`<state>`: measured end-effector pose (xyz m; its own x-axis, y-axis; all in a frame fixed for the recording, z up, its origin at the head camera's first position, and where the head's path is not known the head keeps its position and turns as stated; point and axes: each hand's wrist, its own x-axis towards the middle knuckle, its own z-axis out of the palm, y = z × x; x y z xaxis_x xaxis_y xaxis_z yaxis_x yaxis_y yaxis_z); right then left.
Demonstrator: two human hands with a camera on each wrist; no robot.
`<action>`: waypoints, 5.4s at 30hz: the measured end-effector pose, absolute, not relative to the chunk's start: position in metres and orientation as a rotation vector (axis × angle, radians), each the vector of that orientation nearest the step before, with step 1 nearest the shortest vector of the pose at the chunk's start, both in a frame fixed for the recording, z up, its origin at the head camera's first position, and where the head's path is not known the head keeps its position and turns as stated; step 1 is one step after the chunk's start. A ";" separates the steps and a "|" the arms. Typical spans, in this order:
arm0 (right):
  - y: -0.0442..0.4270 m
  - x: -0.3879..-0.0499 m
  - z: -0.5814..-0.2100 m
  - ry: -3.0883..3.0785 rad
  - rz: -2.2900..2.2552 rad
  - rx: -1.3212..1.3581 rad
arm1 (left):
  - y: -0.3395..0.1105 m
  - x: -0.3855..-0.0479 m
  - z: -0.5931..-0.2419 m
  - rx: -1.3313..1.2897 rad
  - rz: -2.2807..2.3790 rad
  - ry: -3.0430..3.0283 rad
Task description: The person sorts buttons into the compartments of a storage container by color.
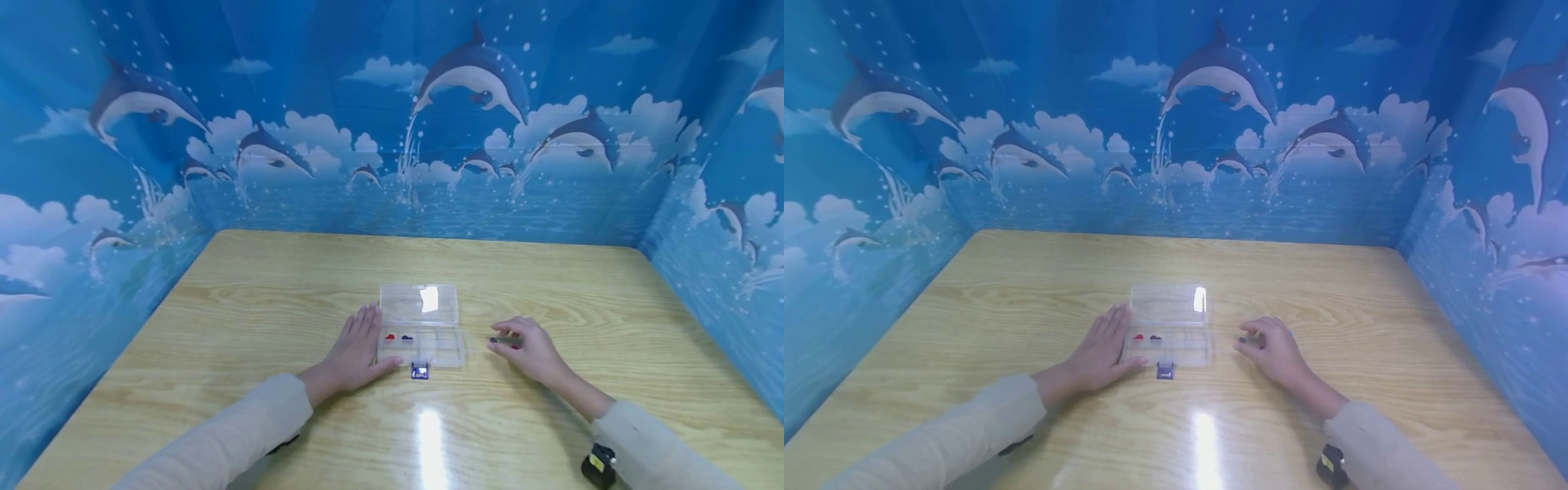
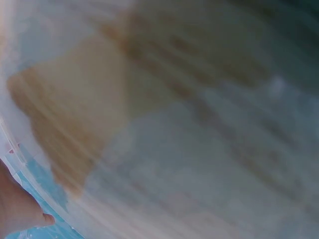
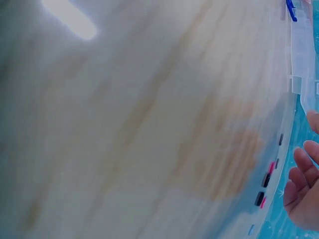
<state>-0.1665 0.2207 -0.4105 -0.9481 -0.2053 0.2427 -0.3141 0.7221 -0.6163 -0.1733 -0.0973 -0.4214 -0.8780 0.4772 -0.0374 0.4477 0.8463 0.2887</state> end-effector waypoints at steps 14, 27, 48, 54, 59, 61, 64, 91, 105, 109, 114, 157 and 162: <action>0.229 -0.174 -0.419 -2.812 0.870 0.432 | -0.098 -0.173 -0.421 0.731 0.404 2.918; 0.230 -0.182 -0.421 -2.843 0.861 0.407 | -0.098 -0.173 -0.422 0.725 0.389 2.924; 0.231 -0.186 -0.424 -2.823 0.875 0.410 | -0.098 -0.175 -0.424 0.731 0.394 2.928; 0.229 -0.186 -0.423 -2.823 0.890 0.412 | -0.099 -0.175 -0.425 0.736 0.393 2.923; 0.228 -0.186 -0.423 -2.830 0.913 0.397 | -0.098 -0.176 -0.427 0.734 0.394 2.930; 0.227 -0.186 -0.423 -2.831 0.920 0.393 | -0.098 -0.176 -0.427 0.733 0.395 2.932; 0.226 -0.186 -0.423 -2.828 0.915 0.402 | -0.098 -0.176 -0.427 0.731 0.395 2.932; 0.226 -0.184 -0.417 -2.840 0.950 0.322 | -0.098 -0.175 -0.426 0.727 0.385 2.935; 0.225 -0.182 -0.410 -2.865 1.129 0.202 | -0.098 -0.175 -0.426 0.736 0.381 2.941; 0.225 -0.183 -0.413 -2.853 1.134 0.193 | -0.098 -0.175 -0.425 0.738 0.386 2.943; 0.225 -0.183 -0.414 -2.853 1.139 0.171 | -0.098 -0.175 -0.425 0.743 0.386 2.943; 0.204 -0.180 -0.406 -2.794 1.305 -0.080 | -0.098 -0.174 -0.422 0.746 0.370 2.927; 0.202 -0.179 -0.406 -2.789 1.331 -0.073 | -0.098 -0.174 -0.422 0.749 0.366 2.925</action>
